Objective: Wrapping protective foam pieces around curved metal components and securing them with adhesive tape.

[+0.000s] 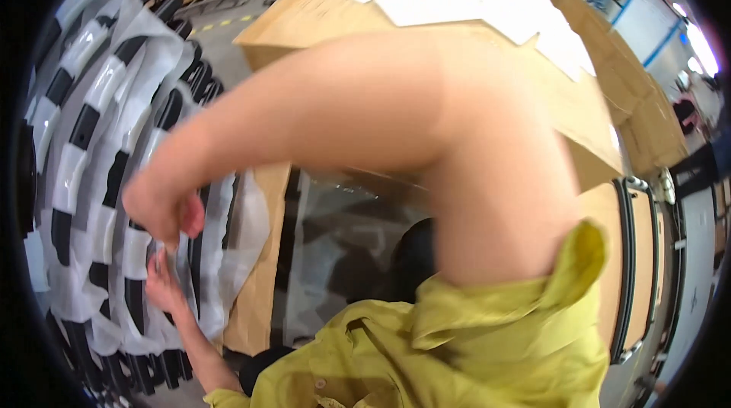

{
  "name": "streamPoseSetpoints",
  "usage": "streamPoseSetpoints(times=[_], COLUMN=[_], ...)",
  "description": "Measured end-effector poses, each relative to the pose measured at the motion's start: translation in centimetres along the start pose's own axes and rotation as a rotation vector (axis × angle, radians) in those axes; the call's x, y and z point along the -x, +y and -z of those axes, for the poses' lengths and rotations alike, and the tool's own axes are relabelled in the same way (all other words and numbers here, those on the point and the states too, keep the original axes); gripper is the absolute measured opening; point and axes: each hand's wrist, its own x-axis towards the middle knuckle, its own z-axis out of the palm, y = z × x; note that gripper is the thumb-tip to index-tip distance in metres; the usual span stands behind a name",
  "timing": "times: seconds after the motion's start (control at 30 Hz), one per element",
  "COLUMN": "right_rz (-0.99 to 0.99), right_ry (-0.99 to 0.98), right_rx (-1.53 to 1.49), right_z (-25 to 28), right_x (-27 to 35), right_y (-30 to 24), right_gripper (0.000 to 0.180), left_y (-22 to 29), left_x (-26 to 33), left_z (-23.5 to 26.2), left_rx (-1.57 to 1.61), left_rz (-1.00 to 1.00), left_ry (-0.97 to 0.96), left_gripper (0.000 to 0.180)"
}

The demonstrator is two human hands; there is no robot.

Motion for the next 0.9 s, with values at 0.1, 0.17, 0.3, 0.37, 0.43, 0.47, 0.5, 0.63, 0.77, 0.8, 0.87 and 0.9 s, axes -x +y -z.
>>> streamPoseSetpoints(times=[0.1,0.17,0.3,0.37,0.43,0.47,0.5,0.63,0.77,0.8,0.87,0.9], right_rz=[-0.215,-0.654,-1.315,-1.452,-1.430,-1.349,-1.268,-1.310,-1.319,-1.330,-1.340,-1.298], right_ry=[0.378,0.777,0.838,0.768,0.706,0.619,0.532,0.391,0.324,0.389,0.452,0.427], right_rx=[0.051,0.052,0.196,0.224,0.295,0.313,0.325,0.212,0.335,0.340,0.352,0.418], right_z=[4.7,6.0,2.7,-0.7,-2.2,-2.9,-3.3,-3.7,-3.8,-4.0,-3.6,-3.2], right_x=[14.9,24.6,40.5,45.6,45.6,45.5,44.7,43.6,44.5,44.6,44.8,44.8], right_y=[0.5,-0.6,4.2,6.5,7.5,7.9,8.1,9.3,8.3,7.9,6.8,6.3], right_gripper=[0.019,0.015,0.010,0.021,0.033,0.046,0.059,0.071,0.059,0.051,0.043,0.038], left_y=[1.0,1.7,1.3,1.3,1.1,1.0,0.6,-1.5,-1.1,-1.1,-1.0,-1.4], left_x=[0.1,0.1,0.0,0.0,0.0,0.0,-0.1,-0.5,-0.3,-0.3,-0.3,-0.2], left_z=[0.4,0.6,1.0,0.7,0.5,0.0,-0.5,-1.9,-2.2,-2.0,-1.8,-1.1], left_rx=[-0.003,-0.019,0.002,0.050,0.077,0.077,0.063,0.009,-0.089,-0.114,-0.134,-0.141], left_rz=[0.003,0.028,0.065,0.037,0.040,0.039,0.034,0.028,0.030,0.046,0.066,0.076], left_ry=[-0.004,-0.023,-0.054,-0.048,-0.053,-0.058,-0.069,0.026,-0.005,-0.018,-0.030,-0.035], left_gripper=[0.046,0.046,0.046,0.046,0.045,0.045,0.043,0.038,0.036,0.035,0.035,0.034])
